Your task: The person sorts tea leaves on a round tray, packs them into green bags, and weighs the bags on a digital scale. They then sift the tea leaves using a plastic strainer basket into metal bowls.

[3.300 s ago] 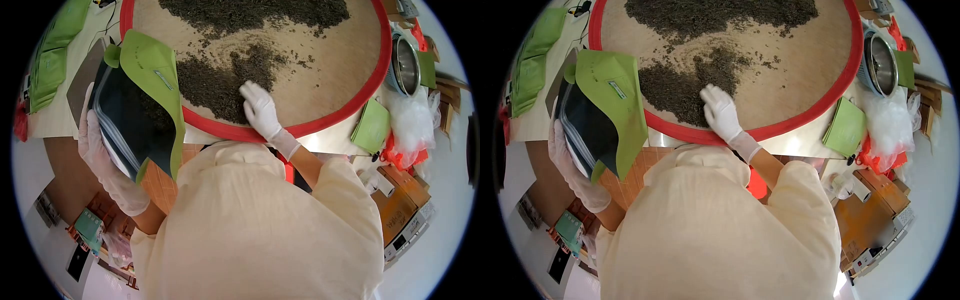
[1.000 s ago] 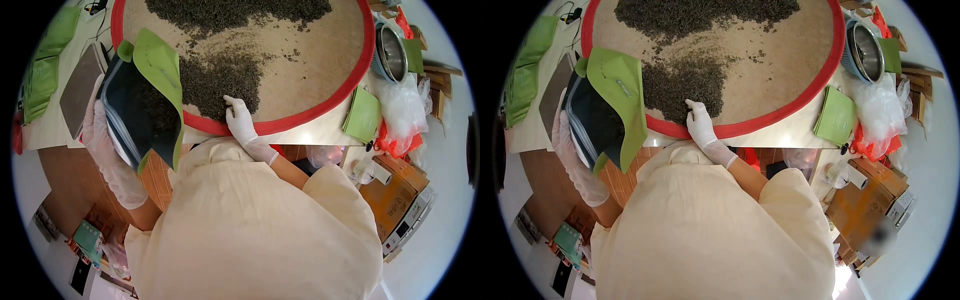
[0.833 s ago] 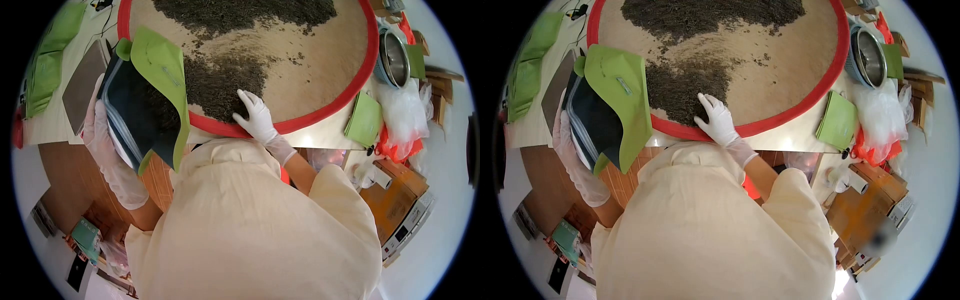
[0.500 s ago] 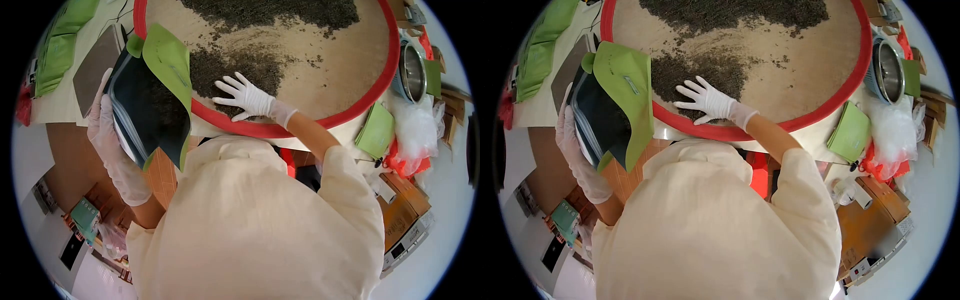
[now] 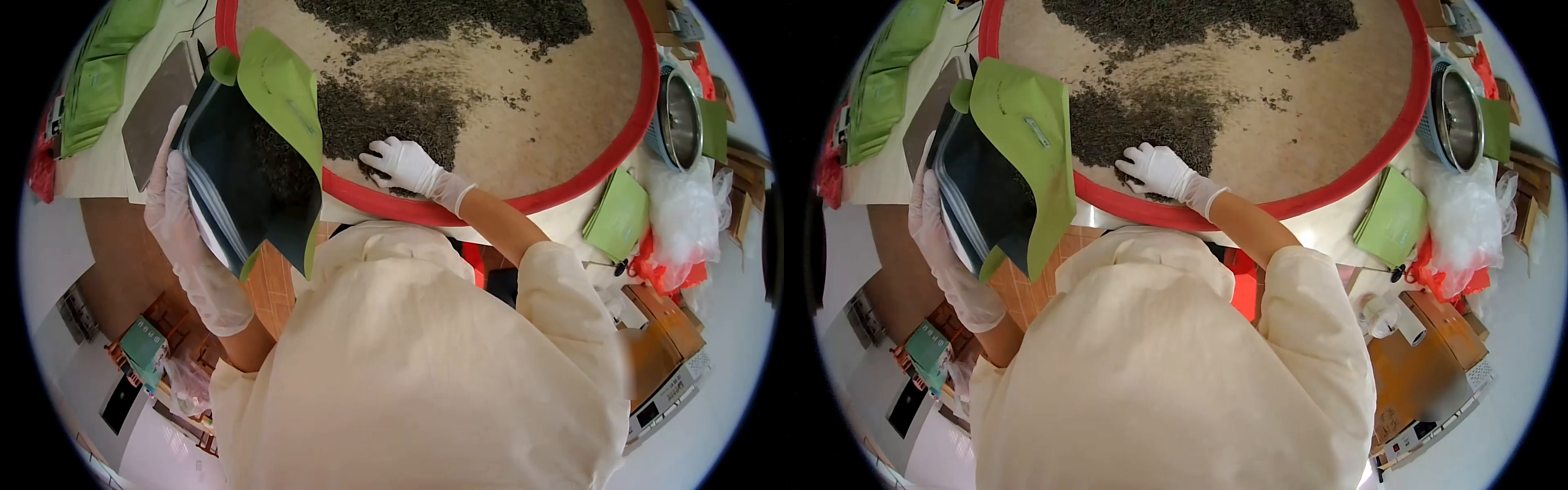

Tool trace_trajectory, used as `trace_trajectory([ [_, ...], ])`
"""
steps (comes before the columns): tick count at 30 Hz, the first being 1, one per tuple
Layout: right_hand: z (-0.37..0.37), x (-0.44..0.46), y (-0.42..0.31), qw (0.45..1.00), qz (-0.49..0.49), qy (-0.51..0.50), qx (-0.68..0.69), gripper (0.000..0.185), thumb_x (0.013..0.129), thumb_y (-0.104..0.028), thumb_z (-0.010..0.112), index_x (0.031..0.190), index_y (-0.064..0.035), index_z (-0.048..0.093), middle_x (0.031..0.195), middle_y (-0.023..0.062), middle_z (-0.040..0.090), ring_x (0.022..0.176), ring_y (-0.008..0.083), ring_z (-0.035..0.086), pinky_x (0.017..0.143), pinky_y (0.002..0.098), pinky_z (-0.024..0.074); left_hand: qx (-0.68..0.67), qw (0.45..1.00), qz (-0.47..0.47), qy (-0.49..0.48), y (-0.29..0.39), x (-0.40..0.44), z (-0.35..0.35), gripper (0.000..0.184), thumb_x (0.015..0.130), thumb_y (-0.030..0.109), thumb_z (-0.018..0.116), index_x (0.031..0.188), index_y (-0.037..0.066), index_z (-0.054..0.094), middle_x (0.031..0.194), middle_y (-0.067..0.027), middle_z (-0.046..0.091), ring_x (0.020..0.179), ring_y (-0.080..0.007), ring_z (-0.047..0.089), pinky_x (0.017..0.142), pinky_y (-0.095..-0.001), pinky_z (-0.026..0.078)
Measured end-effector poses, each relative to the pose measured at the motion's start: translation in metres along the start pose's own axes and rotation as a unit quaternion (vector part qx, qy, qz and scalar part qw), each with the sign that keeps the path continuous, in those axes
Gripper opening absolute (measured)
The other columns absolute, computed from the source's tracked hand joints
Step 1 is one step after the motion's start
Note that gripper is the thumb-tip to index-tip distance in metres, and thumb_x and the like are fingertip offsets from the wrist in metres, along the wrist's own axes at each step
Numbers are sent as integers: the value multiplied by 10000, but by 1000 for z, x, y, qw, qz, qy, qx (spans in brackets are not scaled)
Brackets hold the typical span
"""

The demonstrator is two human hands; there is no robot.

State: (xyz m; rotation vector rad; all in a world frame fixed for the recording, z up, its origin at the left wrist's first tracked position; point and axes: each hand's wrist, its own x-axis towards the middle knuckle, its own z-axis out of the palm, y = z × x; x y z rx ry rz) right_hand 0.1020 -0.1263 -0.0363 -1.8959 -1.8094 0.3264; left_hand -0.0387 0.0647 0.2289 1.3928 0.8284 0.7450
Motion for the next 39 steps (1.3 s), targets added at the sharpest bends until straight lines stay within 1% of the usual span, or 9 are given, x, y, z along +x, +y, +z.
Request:
trace_trajectory([
  [5, -8, 1, -5, 962, 197, 101, 158, 252, 749, -245, 647, 969, -128, 684, 953, 86, 599, 843, 257, 610, 706, 354, 521, 91, 996, 12, 21, 20, -1, 22, 369, 979, 95, 438, 1302, -82, 459, 1225, -163, 574, 1088, -178, 579, 957, -273, 452],
  [8, -15, -1, 1, 824, 375, 168, 391, 223, 823, -213, 622, 994, -97, 705, 937, 61, 659, 782, 190, 623, 688, 295, 498, -21, 999, 5, -50, 7, 10, 15, 360, 979, 83, 432, 1296, -83, 465, 1220, -160, 578, 1077, -175, 587, 943, -265, 460],
  [10, -49, 5, -7, 586, 488, 167, 624, 221, 860, -241, 593, 996, -106, 704, 927, 11, 665, 718, 130, 584, 594, 268, 460, -72, 995, 5, -68, 1, 14, 22, 339, 979, 81, 436, 1278, -64, 502, 1185, -133, 603, 1030, -141, 595, 905, -240, 466],
  [16, -154, 21, -34, 455, 462, 220, 728, 340, 881, -334, 563, 1089, -74, 635, 982, 44, 633, 700, 118, 553, 468, 215, 394, 78, 995, -11, -68, -20, 25, 44, 313, 969, 151, 497, 1260, 71, 578, 924, 18, 616, 721, -20, 507, 635, -153, 400],
  [26, -233, 84, -108, 670, 342, 238, 614, 266, 890, -210, 590, 1079, -34, 654, 879, 29, 655, 673, 83, 563, 570, 209, 452, 120, 984, -60, -113, -55, 25, 66, 297, 949, 200, 539, 1235, 193, 619, 658, 87, 459, 575, -15, 376, 531, -185, 349],
  [28, -205, 84, -98, 849, 281, 154, 421, 373, 921, -243, 538, 1221, -24, 573, 1183, 93, 588, 1040, 165, 565, 951, 287, 422, 124, 986, -26, -111, -63, 26, 66, 295, 946, 193, 541, 1229, 199, 623, 652, 89, 440, 574, -15, 359, 527, -187, 340],
  [30, -191, 76, -93, 959, 193, 134, 157, 403, 940, -230, 502, 1289, -31, 522, 1342, 126, 486, 1079, 178, 543, 967, 303, 415, 132, 985, 8, -106, -63, 27, 63, 294, 944, 189, 543, 1225, 203, 626, 649, 90, 429, 572, -14, 345, 521, -187, 331],
  [34, -226, 67, -90, 971, 151, 38, 180, 396, 951, -213, 472, 1308, -48, 515, 1326, 127, 516, 1031, 168, 568, 913, 297, 454, 125, 984, -67, -112, -51, 27, 56, 300, 943, 177, 540, 1232, 190, 621, 774, 55, 568, 658, -25, 444, 624, -192, 404],
  [39, -257, 49, -85, 804, 251, 227, 489, 308, 971, -141, 439, 1222, -53, 593, 974, 50, 681, 740, 72, 569, 658, 205, 478, 176, 979, 37, -99, -34, 28, 46, 300, 947, 154, 530, 1235, 158, 616, 912, 28, 648, 677, -27, 492, 650, -181, 426],
])
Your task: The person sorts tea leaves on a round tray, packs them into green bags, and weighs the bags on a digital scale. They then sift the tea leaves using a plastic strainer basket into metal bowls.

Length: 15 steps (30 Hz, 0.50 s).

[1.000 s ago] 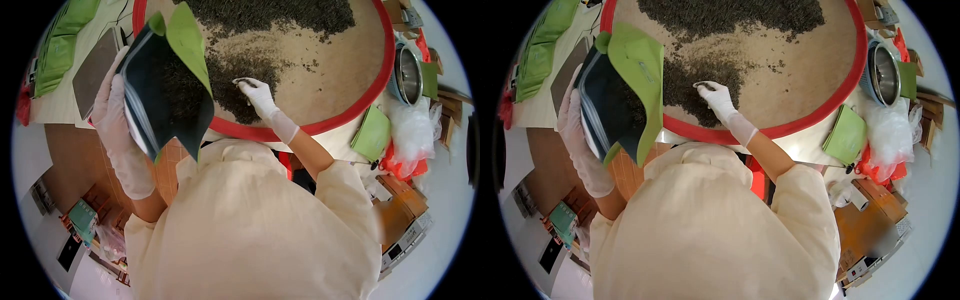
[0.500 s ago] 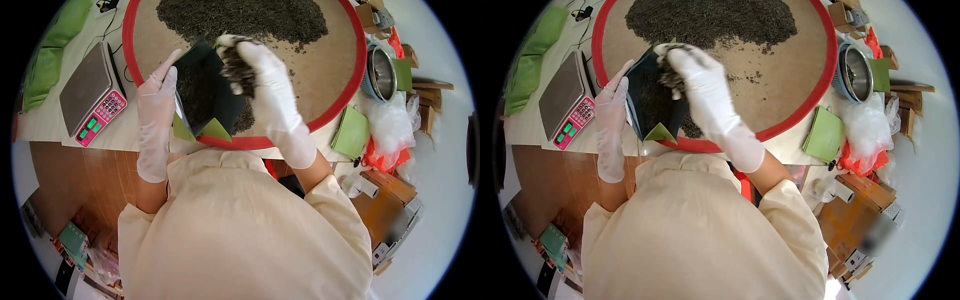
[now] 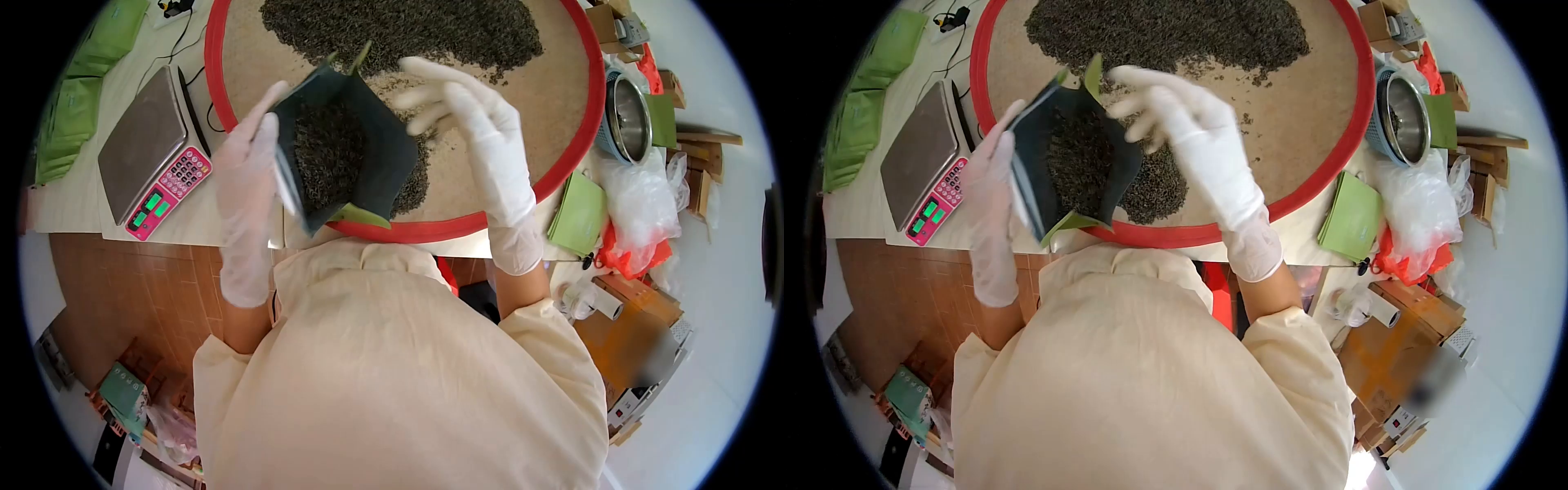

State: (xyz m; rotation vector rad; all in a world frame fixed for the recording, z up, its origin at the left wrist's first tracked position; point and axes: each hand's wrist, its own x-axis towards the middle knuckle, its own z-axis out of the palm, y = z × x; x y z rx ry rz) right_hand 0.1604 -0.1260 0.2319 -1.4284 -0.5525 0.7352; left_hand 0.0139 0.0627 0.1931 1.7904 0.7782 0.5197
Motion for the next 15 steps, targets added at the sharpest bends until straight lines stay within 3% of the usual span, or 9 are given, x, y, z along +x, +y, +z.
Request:
trace_trajectory([
  [2, -20, -1, 41, 996, 3, 91, -2, 304, 966, -150, 455, 1216, -55, 598, 951, 38, 683, 727, 63, 562, 657, 195, 470, 33, 997, 17, 66, 18, -6, -18, 309, 950, 130, 517, 1245, 146, 608, 982, 11, 663, 741, -24, 539, 690, -159, 427],
  [3, -29, -4, 70, 989, 19, 143, -15, 304, 961, -163, 470, 1213, -53, 599, 937, 30, 684, 719, 55, 556, 662, 187, 466, -49, 996, -30, 67, 13, -4, -30, 318, 957, 126, 498, 1262, 72, 568, 1083, -50, 635, 882, -80, 558, 797, -195, 433],
  [5, -40, -15, 126, 956, 130, 202, -168, 318, 926, -194, 528, 1198, -46, 601, 965, 69, 685, 768, 137, 613, 714, 257, 501, -156, 978, -95, 96, 7, 3, -47, 374, 969, 117, 458, 1293, -70, 481, 1231, -151, 575, 1103, -193, 565, 973, -282, 433],
  [7, -57, -40, 216, 874, -83, 140, -458, 415, 886, -229, 572, 1255, -42, 538, 1123, 153, 632, 961, 287, 616, 851, 369, 493, -154, 983, -46, 90, 14, 1, -48, 360, 972, 118, 461, 1274, -75, 497, 1214, -155, 584, 1049, -175, 592, 909, -263, 471],
  [8, -55, -48, 232, 864, -52, 117, -487, 462, 880, -238, 574, 1291, -46, 492, 1206, 184, 570, 1060, 340, 557, 915, 407, 453, -152, 985, 3, 85, 18, 2, -48, 347, 975, 119, 464, 1255, -81, 513, 1198, -160, 593, 996, -158, 618, 845, -245, 510],
  [10, -44, -64, 250, 851, 5, 70, -521, 559, 878, -257, 568, 1366, -51, 390, 1364, 219, 430, 1229, 395, 430, 1036, 440, 355, -174, 980, 1, 95, 23, 1, -54, 337, 976, 96, 446, 1260, -72, 511, 1197, -163, 592, 1018, -164, 611, 875, -260, 505],
  [12, -35, -59, 265, 859, -24, 74, -507, 546, 880, -252, 566, 1358, -49, 399, 1366, 221, 427, 1239, 393, 419, 1042, 442, 346, -195, 973, -2, 120, 22, 1, -61, 335, 978, 44, 393, 1275, -78, 488, 1204, -169, 584, 1056, -183, 595, 950, -283, 482],
  [15, -14, -32, 273, 874, -71, 60, -476, 517, 877, -242, 557, 1334, -38, 428, 1376, 212, 421, 1263, 376, 395, 1068, 434, 311, -155, 978, -21, 136, 24, -1, -68, 343, 980, 44, 386, 1284, -93, 470, 1214, -168, 578, 1072, -184, 586, 962, -281, 468],
])
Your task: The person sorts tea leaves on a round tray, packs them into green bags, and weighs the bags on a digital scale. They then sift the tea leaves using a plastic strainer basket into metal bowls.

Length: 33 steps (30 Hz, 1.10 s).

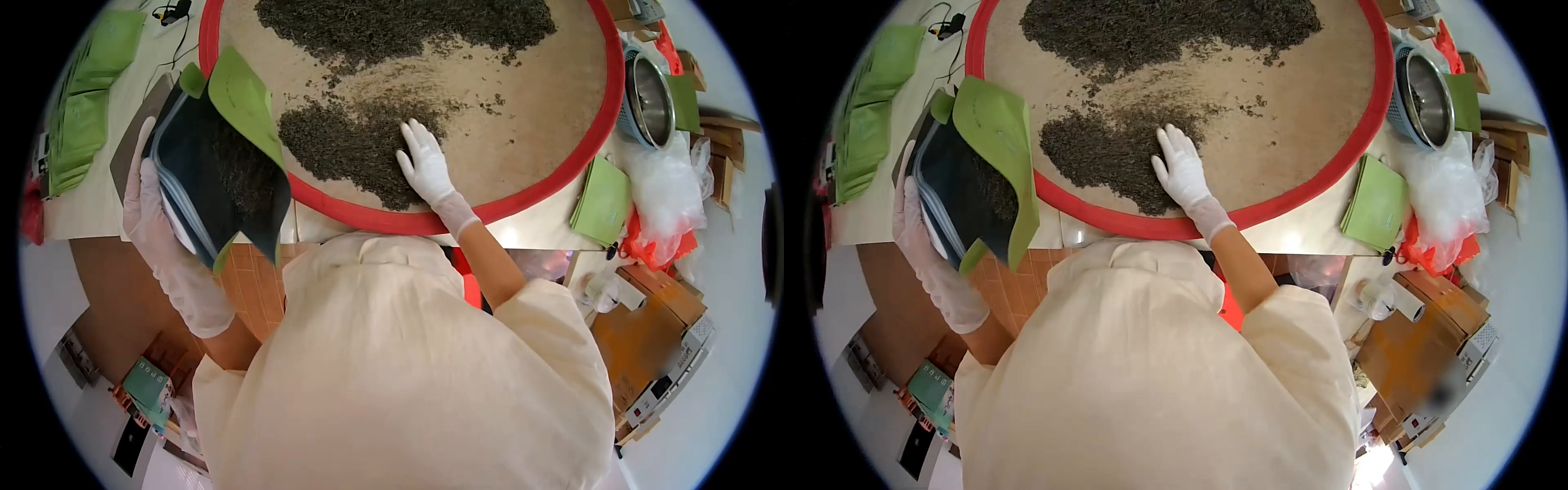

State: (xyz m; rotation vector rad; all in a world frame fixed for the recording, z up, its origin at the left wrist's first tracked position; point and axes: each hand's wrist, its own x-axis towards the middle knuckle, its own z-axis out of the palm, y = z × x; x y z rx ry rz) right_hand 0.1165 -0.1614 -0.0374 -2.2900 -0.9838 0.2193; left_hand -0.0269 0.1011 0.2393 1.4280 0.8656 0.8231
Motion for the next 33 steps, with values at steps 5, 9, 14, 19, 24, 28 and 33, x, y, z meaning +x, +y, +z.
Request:
trace_trajectory([
  [5, 17, 20, -24, 983, -163, -83, 3, 459, 887, -246, 523, 1291, -32, 473, 1366, 186, 443, 1271, 344, 405, 1086, 439, 284, 56, 998, -4, 39, 11, -7, 7, 350, 976, 43, 401, 1290, -98, 460, 1223, -167, 572, 1082, -185, 576, 966, -287, 460],
  [9, 8, -7, -41, 962, -204, -151, 97, 444, 878, -217, 533, 1277, -26, 497, 1356, 184, 458, 1257, 350, 421, 1081, 441, 307, -3, 999, -10, 32, -7, -3, 0, 338, 945, 137, 548, 1234, -38, 544, 1083, -123, 633, 915, -161, 625, 808, -240, 522],
  [14, -40, -19, -16, 982, -126, -129, 53, 705, 778, -312, 667, 1363, -29, 392, 1417, 222, 356, 1293, 386, 361, 1100, 453, 275, 21, 996, -31, 81, -16, 6, -6, 324, 931, 129, 573, 1208, -38, 558, 1046, -121, 649, 880, -155, 639, 769, -234, 543],
  [19, -39, -19, -1, 973, -136, -187, -18, 973, 716, -519, 683, 1442, -43, 243, 1473, 239, 236, 1361, 406, 228, 1127, 484, 186, 10, 998, -22, 62, -20, 7, -12, 320, 928, 123, 575, 1200, -44, 560, 1048, -122, 648, 879, -149, 640, 771, -240, 543],
  [24, 5, 7, -32, 959, -224, -165, 50, 954, 734, -546, 656, 1432, -33, 255, 1464, 243, 252, 1351, 410, 248, 1127, 482, 189, 44, 994, -32, 91, -17, -2, -15, 330, 929, 120, 573, 1213, -46, 552, 1061, -118, 645, 884, -149, 639, 773, -240, 539],
  [28, 33, 24, -57, 963, -237, -115, 50, 686, 826, -387, 608, 1363, -33, 368, 1411, 231, 343, 1299, 384, 338, 1103, 467, 253, 97, 987, -42, 122, -11, -7, -19, 337, 945, 68, 516, 1248, -80, 511, 1087, -132, 634, 916, -138, 627, 814, -225, 515],
  [33, 55, 39, -68, 971, -210, -50, 108, 440, 839, -143, 582, 1258, -42, 488, 1332, 175, 450, 1211, 339, 449, 1035, 421, 363, 40, 996, 0, 77, -8, -12, -20, 342, 945, 147, 541, 1220, -56, 538, 1075, -139, 641, 895, -173, 648, 794, -261, 548],
])
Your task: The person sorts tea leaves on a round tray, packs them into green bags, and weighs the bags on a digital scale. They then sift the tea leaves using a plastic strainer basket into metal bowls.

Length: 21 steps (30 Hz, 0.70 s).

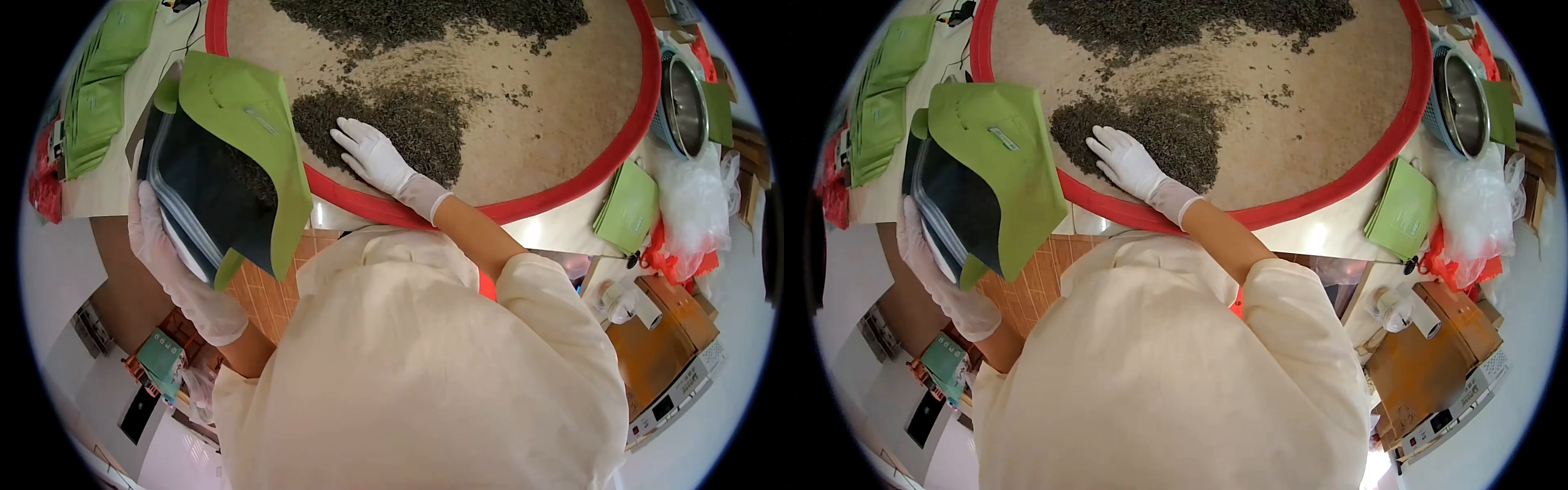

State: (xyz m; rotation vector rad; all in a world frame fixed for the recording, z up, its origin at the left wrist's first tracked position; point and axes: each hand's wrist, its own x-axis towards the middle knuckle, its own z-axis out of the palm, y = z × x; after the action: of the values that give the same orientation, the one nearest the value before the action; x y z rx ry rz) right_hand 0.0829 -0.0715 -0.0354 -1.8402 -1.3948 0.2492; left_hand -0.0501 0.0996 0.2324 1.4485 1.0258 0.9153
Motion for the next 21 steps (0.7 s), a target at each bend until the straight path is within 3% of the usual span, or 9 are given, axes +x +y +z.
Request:
trace_trajectory([
  [3, 7, 9, 9, 997, 56, 33, 33, 438, 834, -119, 582, 1258, -52, 493, 1330, 173, 453, 1198, 343, 458, 1014, 416, 383, -36, 999, 13, 0, 3, -2, -3, 328, 951, 139, 521, 1214, -56, 533, 1079, -159, 641, 904, -192, 656, 809, -279, 558],
  [5, 5, 21, 10, 997, 59, 41, 37, 434, 838, -118, 577, 1262, -71, 496, 1333, 176, 452, 1200, 346, 455, 999, 428, 387, -15, 998, -36, 40, 6, -5, -4, 356, 969, 85, 455, 1286, -75, 479, 1249, -158, 563, 1085, -201, 581, 974, -295, 456],
  [9, 2, 67, 5, 998, 35, 52, 8, 423, 867, -206, 559, 1273, -109, 492, 1297, 173, 470, 1208, 348, 449, 1013, 451, 357, -22, 999, -22, 37, 15, -16, 8, 356, 966, 86, 460, 1282, -76, 482, 1245, -164, 565, 1079, -214, 588, 971, -308, 465],
  [11, 6, 88, 5, 997, -54, 9, -50, 433, 876, -249, 553, 1285, -126, 484, 1272, 171, 481, 1210, 345, 445, 1037, 442, 333, -18, 999, -26, 34, 15, -18, 8, 354, 964, 83, 461, 1280, -75, 485, 1240, -166, 568, 1074, -215, 592, 962, -303, 473],
  [12, 11, 95, 6, 995, -85, 1, -58, 394, 863, -260, 566, 1232, -131, 515, 1199, 146, 514, 1133, 333, 500, 970, 430, 401, -18, 999, -26, 34, 15, -18, 8, 354, 964, 83, 461, 1280, -75, 485, 1240, -166, 568, 1074, -215, 592, 962, -303, 473],
  [13, 12, 96, 9, 995, -85, 1, -59, 394, 863, -260, 566, 1232, -131, 515, 1199, 146, 514, 1133, 333, 500, 970, 430, 401, -17, 999, -28, 32, 15, -18, 7, 354, 964, 81, 459, 1281, -75, 485, 1237, -169, 569, 1072, -214, 593, 959, -300, 474],
  [15, 15, 97, 14, 987, -71, -145, -28, 319, 854, -234, 570, 1152, -124, 545, 1110, 113, 539, 1028, 316, 551, 868, 422, 464, -17, 999, -29, 30, 16, -18, 6, 353, 964, 79, 457, 1281, -74, 485, 1235, -171, 570, 1070, -214, 594, 957, -297, 475],
  [17, 8, 83, 25, 990, -94, -98, -34, 244, 846, -188, 570, 1070, -94, 564, 1014, 94, 539, 943, 293, 576, 788, 431, 487, -40, 998, -39, 20, 15, -19, 3, 356, 966, 67, 444, 1292, -72, 475, 1235, -174, 569, 1076, -207, 590, 962, -295, 469],
  [21, -31, 26, 30, 997, -49, -60, -22, 295, 837, -121, 561, 1129, -79, 582, 1107, 118, 594, 1037, 293, 575, 881, 412, 473, -31, 999, -27, 11, 14, -17, 4, 363, 968, 64, 434, 1302, -78, 459, 1249, -177, 557, 1087, -200, 584, 965, -293, 468],
])
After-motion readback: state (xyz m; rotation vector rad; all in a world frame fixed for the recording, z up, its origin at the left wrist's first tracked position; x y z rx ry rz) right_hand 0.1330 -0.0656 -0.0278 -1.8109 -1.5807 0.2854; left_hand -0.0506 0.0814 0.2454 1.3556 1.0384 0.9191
